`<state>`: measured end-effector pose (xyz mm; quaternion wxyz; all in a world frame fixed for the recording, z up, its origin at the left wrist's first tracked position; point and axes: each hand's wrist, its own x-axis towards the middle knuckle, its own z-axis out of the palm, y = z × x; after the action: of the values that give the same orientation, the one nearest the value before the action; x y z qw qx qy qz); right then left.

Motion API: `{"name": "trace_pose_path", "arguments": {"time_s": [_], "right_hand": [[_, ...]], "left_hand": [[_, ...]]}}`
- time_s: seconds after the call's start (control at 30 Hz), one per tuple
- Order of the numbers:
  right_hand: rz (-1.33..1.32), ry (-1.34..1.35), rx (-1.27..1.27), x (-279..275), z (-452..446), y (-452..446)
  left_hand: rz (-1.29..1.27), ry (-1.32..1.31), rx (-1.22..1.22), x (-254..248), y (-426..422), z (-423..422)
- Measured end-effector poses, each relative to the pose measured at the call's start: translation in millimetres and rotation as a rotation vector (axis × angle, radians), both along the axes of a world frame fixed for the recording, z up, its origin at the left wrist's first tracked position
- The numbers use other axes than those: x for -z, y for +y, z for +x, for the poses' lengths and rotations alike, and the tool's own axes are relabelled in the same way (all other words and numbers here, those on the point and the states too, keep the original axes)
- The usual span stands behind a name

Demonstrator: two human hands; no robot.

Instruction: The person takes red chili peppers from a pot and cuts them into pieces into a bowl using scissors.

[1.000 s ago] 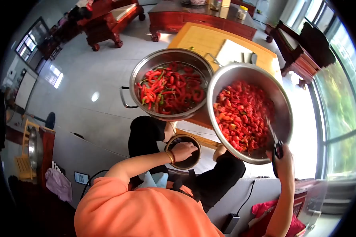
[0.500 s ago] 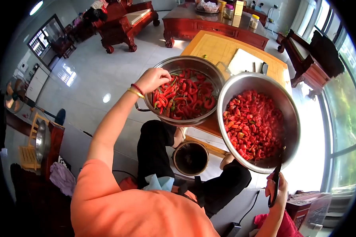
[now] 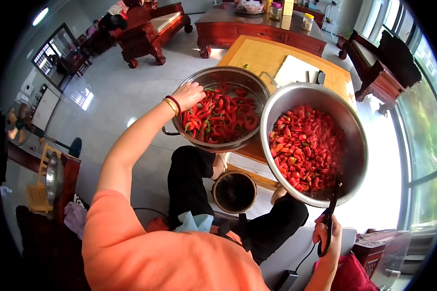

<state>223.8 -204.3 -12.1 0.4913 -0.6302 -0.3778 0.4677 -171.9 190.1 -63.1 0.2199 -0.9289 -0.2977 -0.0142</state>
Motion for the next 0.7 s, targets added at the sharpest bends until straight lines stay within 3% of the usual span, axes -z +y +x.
{"name": "trace_pose_path", "arguments": {"time_s": [0.2,0.43,0.53,0.7], "right_hand": [[0.029,0.084,-0.005,10.9,-4.8,1.9],[0.061,0.197,-0.056,20.3,-10.6,1.2],[0.066,0.295,-0.077,27.2,-19.4,1.3],[-0.018,0.325,-0.140,27.6,-32.7,3.4]], "left_hand": [[-0.032,-0.001,-0.018,-23.9,-9.4,-8.4],[0.159,-0.089,-0.122,-89.4,-29.7,-10.9],[0.199,-0.288,-0.130,-102.5,-45.4,-3.5],[0.383,-0.368,-0.228,-122.0,-59.5,7.5]]}}
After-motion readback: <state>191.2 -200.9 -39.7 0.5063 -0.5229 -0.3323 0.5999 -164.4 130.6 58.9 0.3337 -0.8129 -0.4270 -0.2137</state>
